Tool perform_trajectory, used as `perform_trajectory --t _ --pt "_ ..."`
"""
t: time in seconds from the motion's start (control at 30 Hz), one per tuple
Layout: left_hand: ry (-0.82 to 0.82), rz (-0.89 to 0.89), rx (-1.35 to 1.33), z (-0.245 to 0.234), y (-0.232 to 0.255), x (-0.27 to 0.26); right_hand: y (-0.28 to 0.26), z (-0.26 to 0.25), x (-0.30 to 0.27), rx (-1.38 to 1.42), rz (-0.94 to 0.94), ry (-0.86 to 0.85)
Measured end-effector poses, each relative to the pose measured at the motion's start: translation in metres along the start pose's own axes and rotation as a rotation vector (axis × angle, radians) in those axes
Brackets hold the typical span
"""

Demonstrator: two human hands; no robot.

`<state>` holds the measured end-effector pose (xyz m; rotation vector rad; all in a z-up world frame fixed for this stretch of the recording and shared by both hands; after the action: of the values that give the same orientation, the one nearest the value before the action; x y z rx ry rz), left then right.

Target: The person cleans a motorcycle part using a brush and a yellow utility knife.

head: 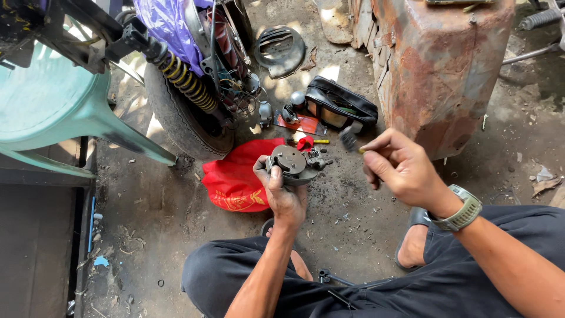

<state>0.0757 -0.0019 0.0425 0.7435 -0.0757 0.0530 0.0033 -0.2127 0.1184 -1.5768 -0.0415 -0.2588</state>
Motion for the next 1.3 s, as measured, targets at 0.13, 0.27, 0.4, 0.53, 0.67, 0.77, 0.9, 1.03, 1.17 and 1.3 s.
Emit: perform_trajectory --t 0.13,0.27,0.4,0.53,0.67,0.77,0.9,1.03,1.17,1.3 --pt "0.044 -0.048 -0.03 -0.006 -0.006 0.002 0.003 0.005 -0.001 -0.199 -0.017 -0.038" --pt "0.1 -0.13 -0.068 -0.014 -0.02 0.005 -0.024 0.009 0.0 -0.454 -0.204 0.03" --pt "0.192 -0.196 -0.098 -0.035 -0.046 -0.003 -0.033 0.045 -0.01 -0.708 -0.43 -0.075" --pt "0.254 -0.194 -0.077 -0.007 -0.015 -0.006 -0.026 0.028 -0.004 -0.838 -0.472 -0.027" --pt "0.258 -0.243 -0.153 -0.017 -0.031 0.004 -0.037 0.034 -0.001 -0.851 -0.471 0.046" --pt "0.239 -0.307 -0.198 -0.016 -0.039 -0.002 -0.038 0.039 -0.002 -0.803 -0.495 -0.017" --pt "0.229 -0.327 -0.201 -0.013 -0.038 -0.002 -0.033 0.013 0.006 -1.056 -0.505 0.129" --pt "0.236 -0.356 -0.234 -0.016 -0.049 -0.003 -0.044 0.052 -0.006 -0.829 -0.547 -0.067" --pt "0.271 -0.368 -0.288 -0.007 -0.033 -0.005 -0.038 0.023 0.002 -1.026 -0.552 0.061" --pt "0.262 -0.393 -0.288 0.0 -0.033 -0.004 -0.046 0.036 -0.008 -0.842 -0.598 0.087"
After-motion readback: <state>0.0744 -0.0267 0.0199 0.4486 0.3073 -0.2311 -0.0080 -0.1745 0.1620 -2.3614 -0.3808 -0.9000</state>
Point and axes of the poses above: each hand's wrist, its own x-axis towards the middle knuckle, its own z-axis out of the palm, y = z × x, the point moved 8 cm from there along x, towards the middle knuckle, and after that the axes turned 3 degrees about -y, right-handed, at the moved point
